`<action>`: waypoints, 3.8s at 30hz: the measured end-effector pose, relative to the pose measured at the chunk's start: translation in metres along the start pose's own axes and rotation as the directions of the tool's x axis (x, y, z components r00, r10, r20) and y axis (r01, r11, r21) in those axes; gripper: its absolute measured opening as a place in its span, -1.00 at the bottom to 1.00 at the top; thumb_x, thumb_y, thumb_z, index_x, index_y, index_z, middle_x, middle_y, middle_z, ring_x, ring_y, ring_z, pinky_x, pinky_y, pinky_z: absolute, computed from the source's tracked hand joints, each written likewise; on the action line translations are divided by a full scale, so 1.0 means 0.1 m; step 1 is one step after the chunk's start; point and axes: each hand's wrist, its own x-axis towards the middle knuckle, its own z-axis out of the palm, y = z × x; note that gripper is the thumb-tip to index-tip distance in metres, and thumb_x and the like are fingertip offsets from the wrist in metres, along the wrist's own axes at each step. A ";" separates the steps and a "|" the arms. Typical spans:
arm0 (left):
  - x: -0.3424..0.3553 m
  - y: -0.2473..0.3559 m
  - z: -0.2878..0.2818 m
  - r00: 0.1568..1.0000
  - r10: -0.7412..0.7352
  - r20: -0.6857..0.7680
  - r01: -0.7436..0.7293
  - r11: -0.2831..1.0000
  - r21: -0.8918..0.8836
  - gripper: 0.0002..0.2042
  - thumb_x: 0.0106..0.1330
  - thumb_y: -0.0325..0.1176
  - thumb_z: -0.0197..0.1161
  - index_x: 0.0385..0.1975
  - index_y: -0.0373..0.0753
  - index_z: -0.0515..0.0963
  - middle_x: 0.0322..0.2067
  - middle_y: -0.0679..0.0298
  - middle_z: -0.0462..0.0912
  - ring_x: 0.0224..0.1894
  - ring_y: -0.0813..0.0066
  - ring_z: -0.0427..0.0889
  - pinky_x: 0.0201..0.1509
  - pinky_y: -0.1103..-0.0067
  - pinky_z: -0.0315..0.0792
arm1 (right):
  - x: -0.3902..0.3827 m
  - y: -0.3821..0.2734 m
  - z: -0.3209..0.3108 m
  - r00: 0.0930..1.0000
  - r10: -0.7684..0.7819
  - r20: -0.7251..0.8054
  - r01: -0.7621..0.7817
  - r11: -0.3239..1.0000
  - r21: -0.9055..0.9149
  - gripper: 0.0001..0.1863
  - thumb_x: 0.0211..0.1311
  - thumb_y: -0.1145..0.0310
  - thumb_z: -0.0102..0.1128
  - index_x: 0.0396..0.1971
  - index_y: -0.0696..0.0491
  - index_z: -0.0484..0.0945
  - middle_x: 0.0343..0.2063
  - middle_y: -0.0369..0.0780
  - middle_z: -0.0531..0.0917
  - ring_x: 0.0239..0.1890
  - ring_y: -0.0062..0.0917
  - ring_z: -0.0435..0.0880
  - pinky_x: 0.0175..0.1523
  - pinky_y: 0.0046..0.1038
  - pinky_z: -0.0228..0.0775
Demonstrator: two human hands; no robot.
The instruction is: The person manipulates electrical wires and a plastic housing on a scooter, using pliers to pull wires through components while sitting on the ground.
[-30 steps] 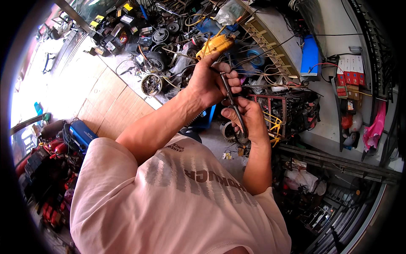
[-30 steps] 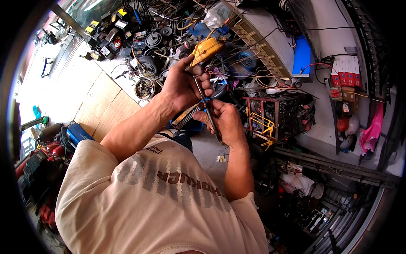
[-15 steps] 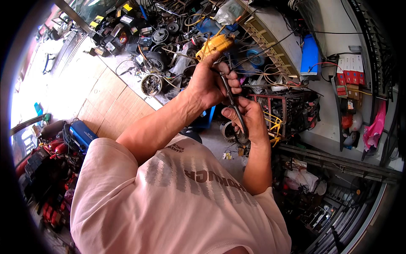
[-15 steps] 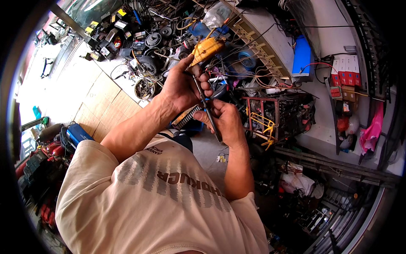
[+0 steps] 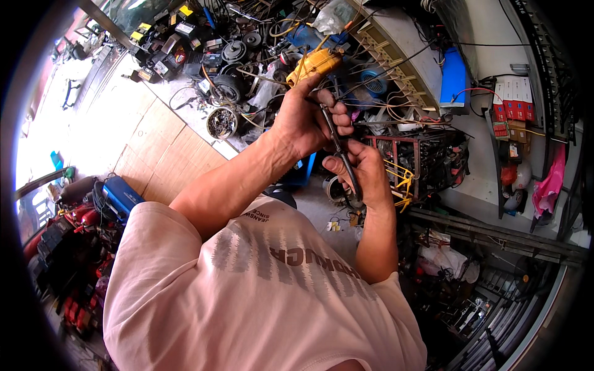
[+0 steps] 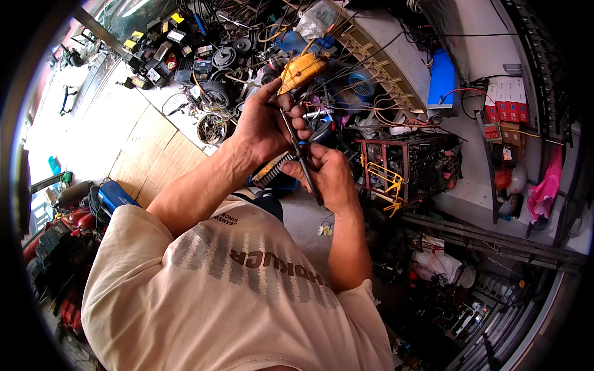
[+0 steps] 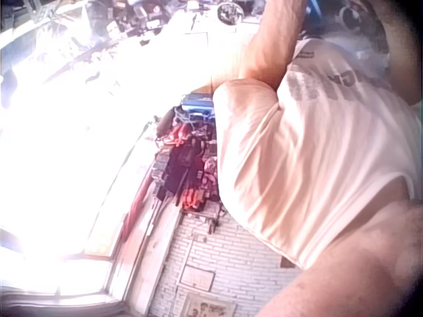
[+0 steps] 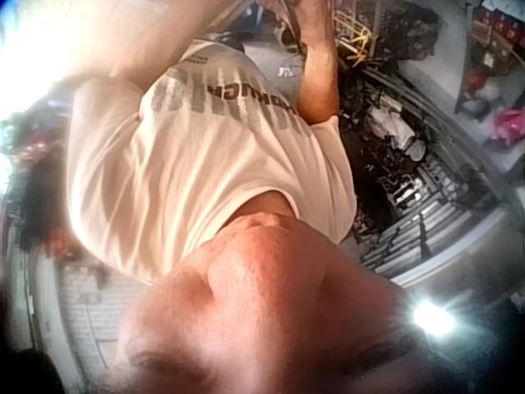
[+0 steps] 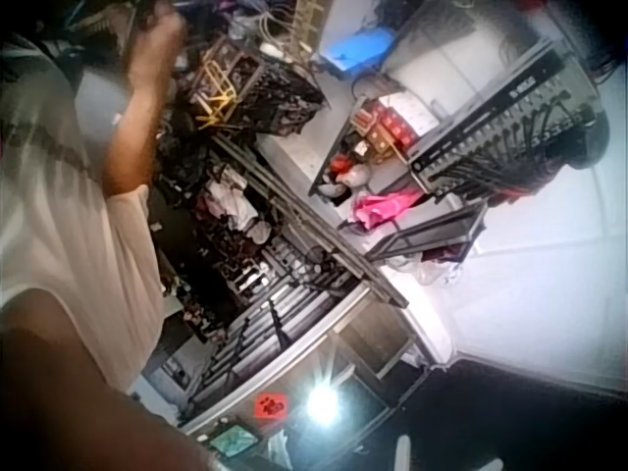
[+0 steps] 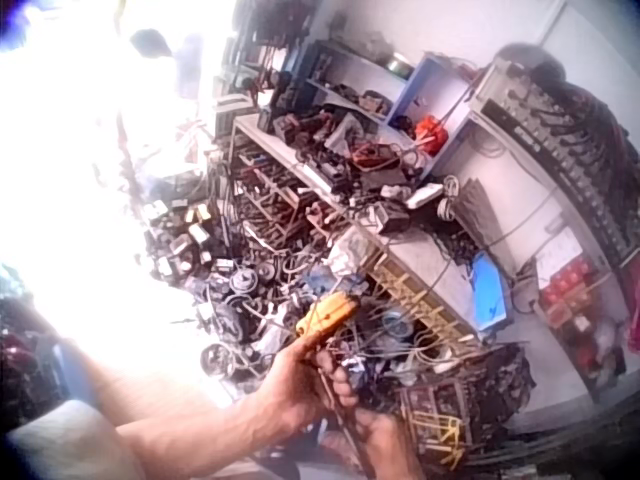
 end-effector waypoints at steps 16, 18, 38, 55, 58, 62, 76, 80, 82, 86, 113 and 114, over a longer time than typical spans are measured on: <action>-0.04 0.07 -0.04 0.998 -0.057 0.023 0.057 0.998 -0.019 -0.49 0.53 0.15 0.00 -0.59 -0.11 0.38 -0.51 0.20 0.52 -0.48 0.19 0.51 -0.18 0.19 0.45 | -0.01 -0.02 0.06 1.000 0.005 -0.016 -0.005 1.000 -0.019 -0.66 0.16 0.26 0.63 -0.24 0.17 0.70 -0.59 -0.50 0.52 -0.52 -0.83 0.30 -0.41 -0.62 0.09; -0.04 0.08 -0.02 0.998 -0.066 0.007 0.066 0.998 -0.015 -0.49 0.53 0.17 -0.01 -0.59 -0.08 0.37 -0.55 0.25 0.50 -0.51 0.23 0.48 -0.22 0.24 0.43 | -0.01 -0.01 0.07 1.000 0.005 -0.021 -0.006 1.000 -0.027 -0.65 0.15 0.26 0.64 -0.24 0.18 0.70 -0.58 -0.50 0.53 -0.51 -0.83 0.31 -0.41 -0.62 0.12; -0.23 0.22 -0.33 0.965 -0.134 0.223 0.139 0.990 -0.008 -0.45 0.60 0.15 -0.06 -0.33 -0.22 0.63 -0.31 0.06 0.77 -0.37 0.19 0.72 -0.16 0.23 0.58 | -0.28 -0.09 0.53 0.981 -0.102 -0.162 0.069 0.977 -0.200 -0.59 0.10 0.16 0.65 -0.29 0.15 0.67 -0.66 -0.45 0.45 -0.56 -0.77 0.25 -0.45 -0.56 0.10; -1.97 0.81 -1.12 0.979 0.148 0.137 -0.124 0.978 -0.170 -0.47 0.62 0.08 -0.13 -0.48 -0.19 0.50 -0.67 0.40 0.31 -0.74 0.58 0.12 -0.55 0.54 0.10 | -0.74 -0.27 2.01 0.907 -0.407 0.110 0.351 0.585 -0.731 -0.30 0.00 -0.06 0.61 0.01 0.15 0.66 -0.24 -0.05 0.75 -0.23 -0.10 0.74 -0.12 -0.13 0.55; -2.26 1.20 -1.15 0.964 0.219 0.151 -0.179 0.954 -0.242 -0.48 0.61 0.08 -0.11 -0.50 -0.19 0.47 -0.65 0.36 0.33 -0.69 0.57 0.16 -0.53 0.53 0.11 | -0.56 -0.48 2.41 0.898 -0.411 0.161 0.396 0.589 -0.705 -0.28 -0.01 -0.04 0.62 0.03 0.20 0.66 -0.22 -0.02 0.74 -0.23 -0.09 0.74 -0.08 -0.15 0.57; -2.74 1.88 -1.13 0.954 0.301 0.018 -0.283 0.913 -0.294 -0.50 0.62 0.07 -0.12 -0.50 -0.17 0.40 -0.59 0.28 0.43 -0.61 0.52 0.23 -0.44 0.49 0.17 | -0.15 -0.77 3.06 0.879 -0.406 0.250 0.466 0.623 -0.628 -0.25 -0.05 0.02 0.66 0.08 0.19 0.65 -0.18 -0.03 0.74 -0.22 -0.12 0.75 -0.06 -0.23 0.58; -4.45 5.74 -2.10 0.819 0.564 0.109 -0.498 0.792 -0.354 -0.49 0.62 0.10 -0.15 -0.59 -0.05 0.30 -0.66 0.40 0.20 -0.63 0.54 0.09 -0.48 0.52 0.03 | 2.02 -2.27 6.08 0.754 -0.416 0.508 0.624 0.694 -0.358 -0.24 -0.07 0.15 0.71 0.13 0.23 0.61 -0.16 -0.08 0.74 -0.21 -0.36 0.74 -0.02 -0.37 0.57; -4.99 7.00 -2.37 0.716 0.687 -0.123 -0.693 0.679 -0.243 -0.48 0.61 0.07 -0.12 -0.63 -0.07 0.33 -0.72 0.45 0.12 -0.68 0.55 0.05 -0.56 0.51 -0.04 | 2.85 -2.64 6.71 0.837 -0.344 0.426 0.503 0.792 -0.346 -0.28 -0.02 0.12 0.69 0.08 0.25 0.64 -0.20 0.02 0.77 -0.14 -0.25 0.79 0.03 -0.34 0.57; -5.25 7.63 -2.67 0.656 0.737 -0.159 -0.751 0.619 -0.228 -0.48 0.60 0.08 -0.11 -0.61 -0.09 0.37 -0.73 0.45 0.13 -0.69 0.56 0.05 -0.57 0.51 -0.01 | 3.43 -2.72 7.09 0.834 -0.370 0.409 0.524 0.763 -0.379 -0.31 0.01 0.10 0.67 0.05 0.25 0.65 -0.24 0.01 0.78 -0.19 -0.23 0.80 -0.02 -0.31 0.58; -5.85 8.87 -3.15 0.531 0.783 -0.323 -0.846 0.515 -0.140 -0.47 0.59 0.09 -0.10 -0.60 -0.10 0.45 -0.76 0.46 0.12 -0.72 0.55 0.06 -0.61 0.51 0.00 | 4.73 -2.95 8.05 0.878 -0.210 0.431 0.443 0.696 -0.565 -0.36 0.06 0.22 0.62 0.09 0.27 0.63 -0.42 -0.08 0.74 -0.38 -0.45 0.71 -0.19 -0.40 0.54; -8.09 16.34 -3.74 0.475 0.620 -0.624 -0.785 0.619 0.018 -0.45 0.61 0.08 -0.12 -0.67 -0.07 0.37 -0.80 0.47 0.06 -0.78 0.59 -0.04 -0.68 0.55 -0.11 | 10.11 -4.92 12.52 0.961 0.224 -0.159 -0.266 0.614 -0.743 -0.20 0.47 -0.35 -0.11 -0.47 0.12 0.76 -0.31 0.02 0.77 -0.05 -0.06 0.72 0.18 -0.17 0.45; -8.07 16.66 -3.80 0.501 0.634 -0.589 -0.751 0.657 0.068 -0.45 0.61 0.07 -0.11 -0.67 -0.07 0.34 -0.80 0.48 0.06 -0.78 0.59 -0.04 -0.68 0.55 -0.11 | 10.17 -4.89 12.54 0.935 0.271 -0.229 -0.353 0.643 -0.679 -0.17 0.47 -0.36 -0.11 -0.50 0.15 0.76 -0.40 -0.01 0.76 -0.09 -0.09 0.73 0.14 -0.19 0.47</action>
